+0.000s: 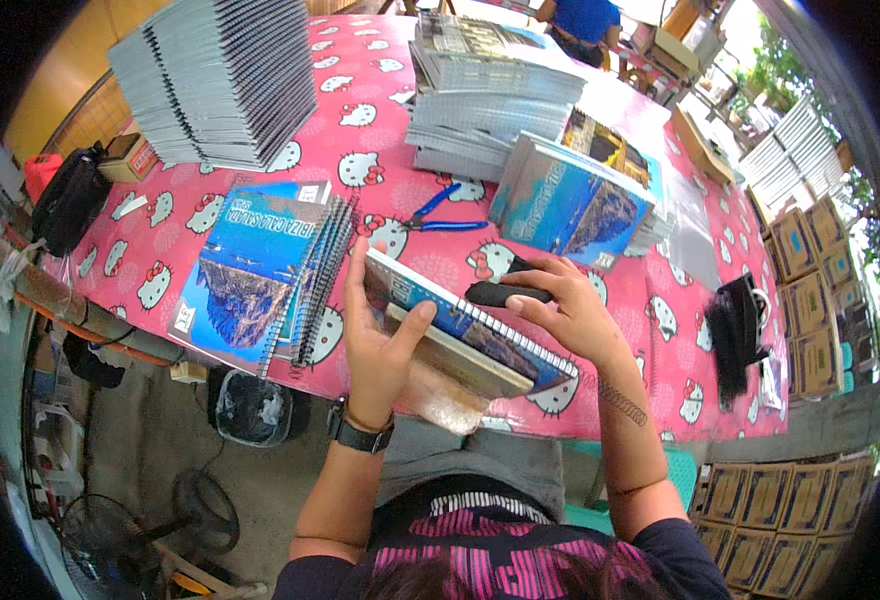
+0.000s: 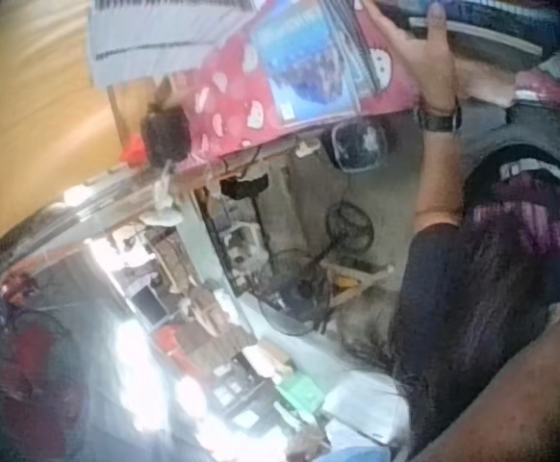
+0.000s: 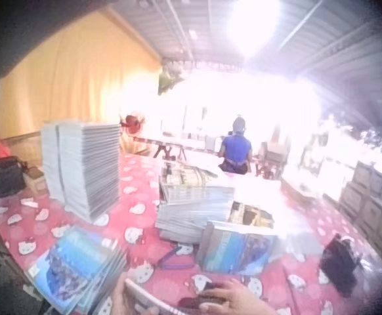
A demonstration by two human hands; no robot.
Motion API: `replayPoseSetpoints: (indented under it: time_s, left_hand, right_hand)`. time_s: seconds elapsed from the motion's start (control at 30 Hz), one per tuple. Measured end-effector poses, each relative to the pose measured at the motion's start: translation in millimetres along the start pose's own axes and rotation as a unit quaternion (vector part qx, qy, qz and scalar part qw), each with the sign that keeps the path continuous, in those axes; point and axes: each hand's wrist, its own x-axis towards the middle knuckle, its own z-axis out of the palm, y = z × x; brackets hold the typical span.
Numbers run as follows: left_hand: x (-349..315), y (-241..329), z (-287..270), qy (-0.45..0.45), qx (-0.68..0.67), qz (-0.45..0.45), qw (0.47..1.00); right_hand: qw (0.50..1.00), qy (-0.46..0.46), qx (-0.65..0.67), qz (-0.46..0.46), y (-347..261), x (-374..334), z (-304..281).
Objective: The person manually threads a wire spiral through pre-punched notebook pages and covers, using a handheld tool to help secure the binding before setting the notebook aside.
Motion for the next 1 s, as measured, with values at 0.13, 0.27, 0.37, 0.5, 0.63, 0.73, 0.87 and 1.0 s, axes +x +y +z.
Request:
replayPoseSetpoints:
  time_s: [0.13, 0.27, 0.37, 0.5, 0.63, 0.73, 0.87, 1.0]
  left_hand:
    - [-1.0, -8.0, 3.0, 0.016, -0.023, -0.017, 0.999]
    - [-4.9, -10.7, 3.5, 0.024, -0.064, -0.018, 0.997]
    - [-3.7, -11.2, 7.1, 0.017, -0.077, -0.025, 0.997]
    - [-3.5, -14.6, 3.4, 0.018, -0.087, -0.018, 0.996]
    - [-4.0, -14.7, 7.8, 0.029, -0.104, -0.021, 0.994]
    - [-6.2, -13.8, 3.6, 0.016, -0.088, -0.014, 0.996]
    - [-3.9, -14.3, 4.6, 0.022, -0.079, -0.012, 0.997]
    - [-3.6, -16.6, 4.3, 0.024, -0.07, -0.005, 0.997]
  right_hand:
    - [0.97, -0.029, 0.217, -0.103, -0.7, -1.9, 0.7]
    - [0.998, 0.005, -0.051, -0.022, 4.4, 10.5, -0.8]
    - [0.971, -0.005, 0.22, -0.094, 7.7, 5.9, 4.1]
    - [0.99, 0.029, 0.127, -0.061, 5.9, 16.5, 3.2]
    - [0.989, -0.017, 0.139, -0.049, 8.3, 22.0, 10.5]
    - [0.99, -0.008, 0.14, -0.034, 5.0, 29.7, 13.5]
    - [0.996, -0.005, 0.073, -0.046, 3.0, 38.4, 18.3]
    - [0.986, -0.02, 0.164, -0.021, 2.9, 43.6, 17.3]
